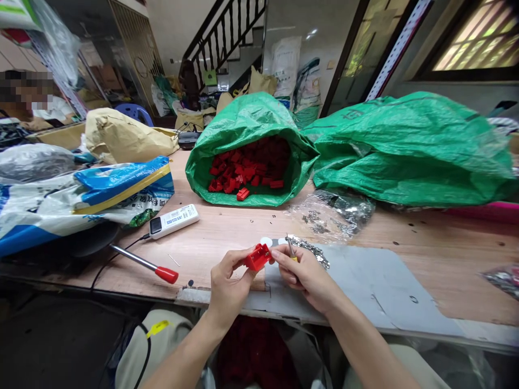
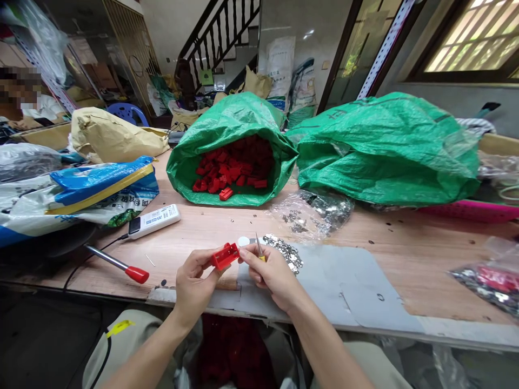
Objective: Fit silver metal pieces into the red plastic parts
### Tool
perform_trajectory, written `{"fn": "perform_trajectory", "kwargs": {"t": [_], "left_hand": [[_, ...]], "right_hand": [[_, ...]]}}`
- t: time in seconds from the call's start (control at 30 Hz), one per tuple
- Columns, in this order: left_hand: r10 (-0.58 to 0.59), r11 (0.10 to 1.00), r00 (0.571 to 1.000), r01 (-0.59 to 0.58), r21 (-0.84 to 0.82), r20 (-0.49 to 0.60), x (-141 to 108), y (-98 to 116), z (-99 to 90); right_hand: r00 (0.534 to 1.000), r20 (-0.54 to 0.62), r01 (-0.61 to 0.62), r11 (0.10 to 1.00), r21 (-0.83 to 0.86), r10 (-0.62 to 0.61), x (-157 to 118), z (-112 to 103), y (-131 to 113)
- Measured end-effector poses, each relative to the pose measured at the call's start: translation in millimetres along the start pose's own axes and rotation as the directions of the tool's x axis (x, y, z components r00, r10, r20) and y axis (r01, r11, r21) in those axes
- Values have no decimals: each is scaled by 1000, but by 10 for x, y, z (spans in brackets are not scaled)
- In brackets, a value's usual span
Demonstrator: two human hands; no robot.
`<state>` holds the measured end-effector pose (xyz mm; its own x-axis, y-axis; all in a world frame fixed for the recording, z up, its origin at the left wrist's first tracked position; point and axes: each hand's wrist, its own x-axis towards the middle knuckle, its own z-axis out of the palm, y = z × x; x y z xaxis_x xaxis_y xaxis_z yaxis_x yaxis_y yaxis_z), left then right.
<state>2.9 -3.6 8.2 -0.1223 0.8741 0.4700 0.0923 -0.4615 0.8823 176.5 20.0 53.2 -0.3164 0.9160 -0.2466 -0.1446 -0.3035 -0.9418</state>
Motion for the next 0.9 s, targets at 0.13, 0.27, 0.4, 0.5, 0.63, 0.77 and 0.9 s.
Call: {"fn": "perform_trajectory", "kwargs": {"t": [0.13,0.27,0.4,0.5,0.63,0.77,0.9], "left_hand": [[100,994,994,-102,34,52,12,11,-13],[226,964,967,-239,113,116,12,7,-33],[234,954,963,-253,158,130,-1,13,-40],[200,962,973,-217,163,117,-7,29,-29],[227,959,967,-243,149,115,0,40,-9],[306,929,947,-320,186,100,-4,24,3],[264,946,962,-271,176,67,-33,8,8]], "right_hand": [[999,-42,26,989,-145,-32,10,-30,11],[990,-52,108,934,-340,-133,-7,-57,4],[992,22,121,921,-371,-121,-27,-102,-20],[995,11,98,923,-373,-102,-32,-120,-30],[969,-20,201,830,-520,-247,-27,-86,-5],[958,-45,223,837,-500,-282,-22,-26,39],[999,18,42,973,-227,-39,-34,-13,27]]}}
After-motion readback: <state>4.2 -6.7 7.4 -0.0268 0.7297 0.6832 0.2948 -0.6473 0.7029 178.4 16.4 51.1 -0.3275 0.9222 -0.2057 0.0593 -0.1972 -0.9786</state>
